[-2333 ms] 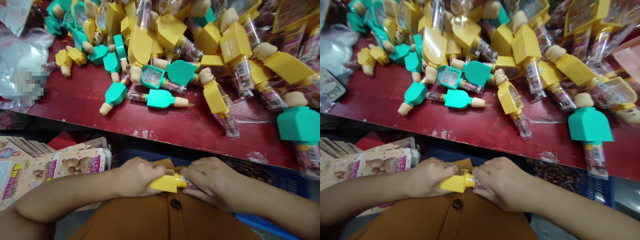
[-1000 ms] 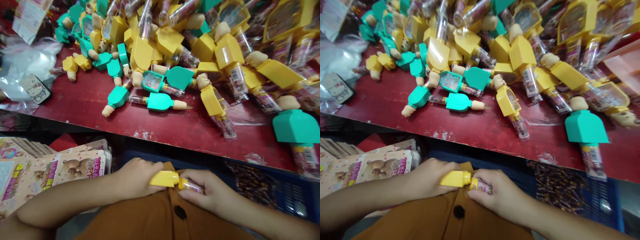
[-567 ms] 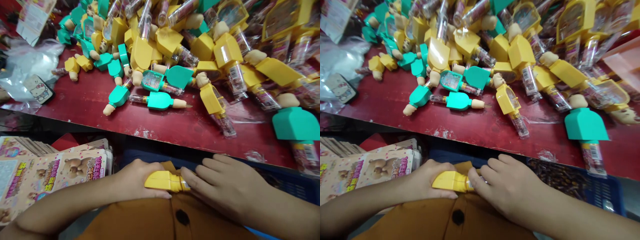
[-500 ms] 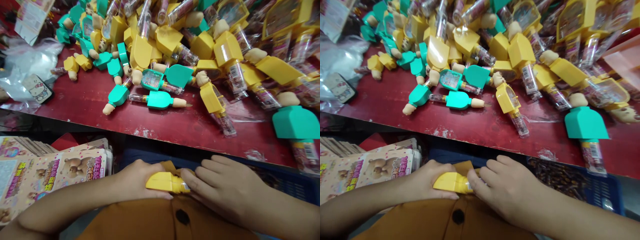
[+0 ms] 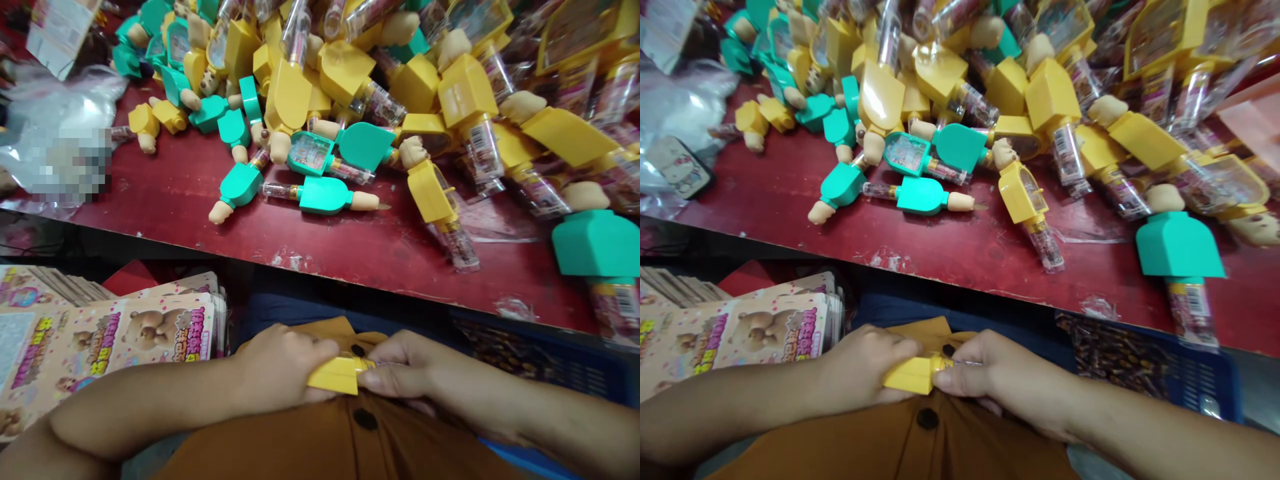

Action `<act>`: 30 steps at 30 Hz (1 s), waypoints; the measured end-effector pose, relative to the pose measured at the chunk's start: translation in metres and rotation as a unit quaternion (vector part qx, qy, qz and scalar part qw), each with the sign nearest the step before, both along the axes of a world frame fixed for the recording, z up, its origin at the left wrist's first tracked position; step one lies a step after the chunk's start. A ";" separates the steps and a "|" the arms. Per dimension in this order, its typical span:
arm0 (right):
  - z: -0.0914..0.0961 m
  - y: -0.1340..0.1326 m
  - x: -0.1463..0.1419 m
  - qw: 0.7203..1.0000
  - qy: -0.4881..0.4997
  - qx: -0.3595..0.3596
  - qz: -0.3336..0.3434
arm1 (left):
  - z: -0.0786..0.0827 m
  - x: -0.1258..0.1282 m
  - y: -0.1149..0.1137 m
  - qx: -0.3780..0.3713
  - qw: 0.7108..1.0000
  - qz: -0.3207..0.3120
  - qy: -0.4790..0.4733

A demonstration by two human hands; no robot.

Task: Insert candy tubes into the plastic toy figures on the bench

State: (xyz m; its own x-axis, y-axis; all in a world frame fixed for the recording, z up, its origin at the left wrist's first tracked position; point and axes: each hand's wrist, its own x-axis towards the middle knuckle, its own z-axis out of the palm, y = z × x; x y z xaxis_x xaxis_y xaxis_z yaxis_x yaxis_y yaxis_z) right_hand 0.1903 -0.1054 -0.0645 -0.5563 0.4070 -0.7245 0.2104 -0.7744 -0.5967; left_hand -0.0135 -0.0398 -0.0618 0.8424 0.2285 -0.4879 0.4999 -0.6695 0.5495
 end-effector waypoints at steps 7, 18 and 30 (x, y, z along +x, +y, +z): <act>0.001 -0.009 0.017 0.730 -0.245 0.631 0.097 | 0.008 0.002 0.017 0.028 0.997 0.041 -0.055; 0.001 0.005 0.011 0.988 -0.076 0.120 -0.056 | 0.007 0.006 0.019 0.092 0.994 -0.016 -0.053; -0.004 -0.012 0.016 0.814 -0.295 0.497 0.058 | 0.000 0.011 0.023 0.141 0.986 -0.068 -0.059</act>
